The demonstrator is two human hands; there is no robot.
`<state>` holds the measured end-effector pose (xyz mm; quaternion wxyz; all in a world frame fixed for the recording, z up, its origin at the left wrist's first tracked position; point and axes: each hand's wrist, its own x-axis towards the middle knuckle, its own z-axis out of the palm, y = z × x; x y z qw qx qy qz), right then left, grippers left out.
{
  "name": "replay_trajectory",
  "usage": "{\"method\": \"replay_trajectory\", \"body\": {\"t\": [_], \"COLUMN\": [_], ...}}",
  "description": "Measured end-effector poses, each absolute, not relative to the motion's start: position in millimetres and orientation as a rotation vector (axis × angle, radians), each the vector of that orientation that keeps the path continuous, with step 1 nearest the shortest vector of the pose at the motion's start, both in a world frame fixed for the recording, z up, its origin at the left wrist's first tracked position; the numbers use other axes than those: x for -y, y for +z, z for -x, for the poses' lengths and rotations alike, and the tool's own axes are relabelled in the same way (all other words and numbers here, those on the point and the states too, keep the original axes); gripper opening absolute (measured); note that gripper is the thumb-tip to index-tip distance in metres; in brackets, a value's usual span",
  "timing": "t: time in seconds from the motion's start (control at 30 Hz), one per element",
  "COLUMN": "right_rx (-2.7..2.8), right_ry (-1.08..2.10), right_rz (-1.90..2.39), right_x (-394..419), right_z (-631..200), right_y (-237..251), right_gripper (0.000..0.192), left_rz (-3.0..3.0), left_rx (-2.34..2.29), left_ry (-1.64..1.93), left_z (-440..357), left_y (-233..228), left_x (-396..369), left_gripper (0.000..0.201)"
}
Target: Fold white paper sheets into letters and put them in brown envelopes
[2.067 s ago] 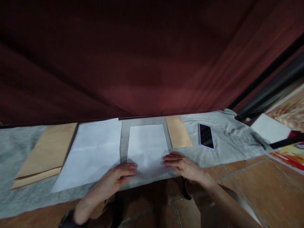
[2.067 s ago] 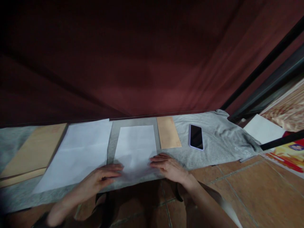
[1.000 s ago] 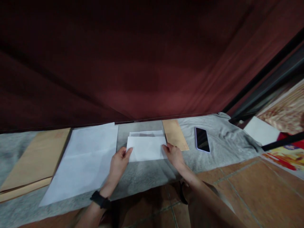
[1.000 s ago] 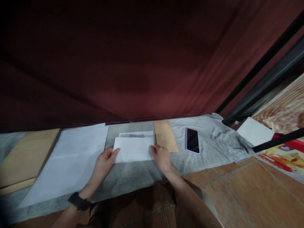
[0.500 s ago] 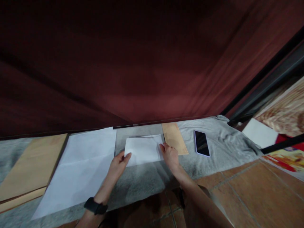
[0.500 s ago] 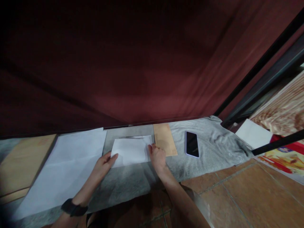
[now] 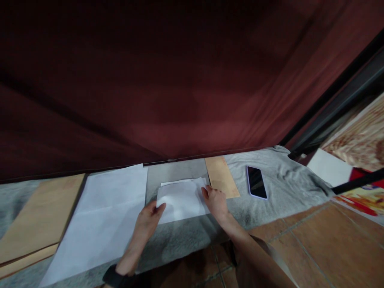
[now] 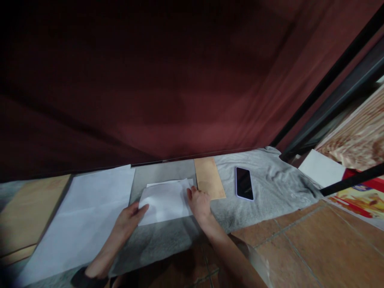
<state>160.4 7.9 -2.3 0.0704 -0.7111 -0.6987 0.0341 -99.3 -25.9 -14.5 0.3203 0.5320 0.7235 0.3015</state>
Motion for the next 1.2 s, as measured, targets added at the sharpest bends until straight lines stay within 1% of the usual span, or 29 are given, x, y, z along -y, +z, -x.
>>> {"method": "replay_trajectory", "body": {"t": [0.23,0.37,0.63,0.67,0.73,0.83,0.93,1.0,1.2], "right_rx": [2.109,2.117,2.097,2.088,2.079,2.110,2.176,2.227,2.332], "right_ry": [0.056,0.028,-0.121,-0.141,-0.155,-0.051,0.115,0.165,0.075], "right_rz": [2.161,2.182,2.110,2.088,2.005,1.765,1.521,1.440,1.418], "right_x": [-2,-1,2,2,2,3,7,11,22], "right_z": [-169,-165,-161,-161,-161,-155,-144,-136,-127], "right_y": [-6,-11,-11,-10,-10,-13,-22,-29,-48], "right_gripper": [0.032,0.030,0.020,0.021,0.030,0.042,0.046,0.049,0.051], "left_rz": [-1.477,-1.518,-1.516,-1.519,-1.542,-1.558,-1.570,-1.579,-1.541], "left_rx": [-1.951,-2.079,-2.191,-2.198,-2.198,-2.194,-2.199,-2.202,-2.231], "left_ry": [0.683,0.557,0.424,0.414,0.403,0.391,0.375,0.361,0.317], "left_z": [98,94,85,84,83,82,82,81,74], "left_y": [-17,-12,-7,-7,-7,-9,-10,-9,2], "left_x": [21,18,13,13,13,14,15,16,19], "left_gripper": [0.036,0.030,0.018,0.020,0.023,0.026,0.028,0.029,0.036]}}
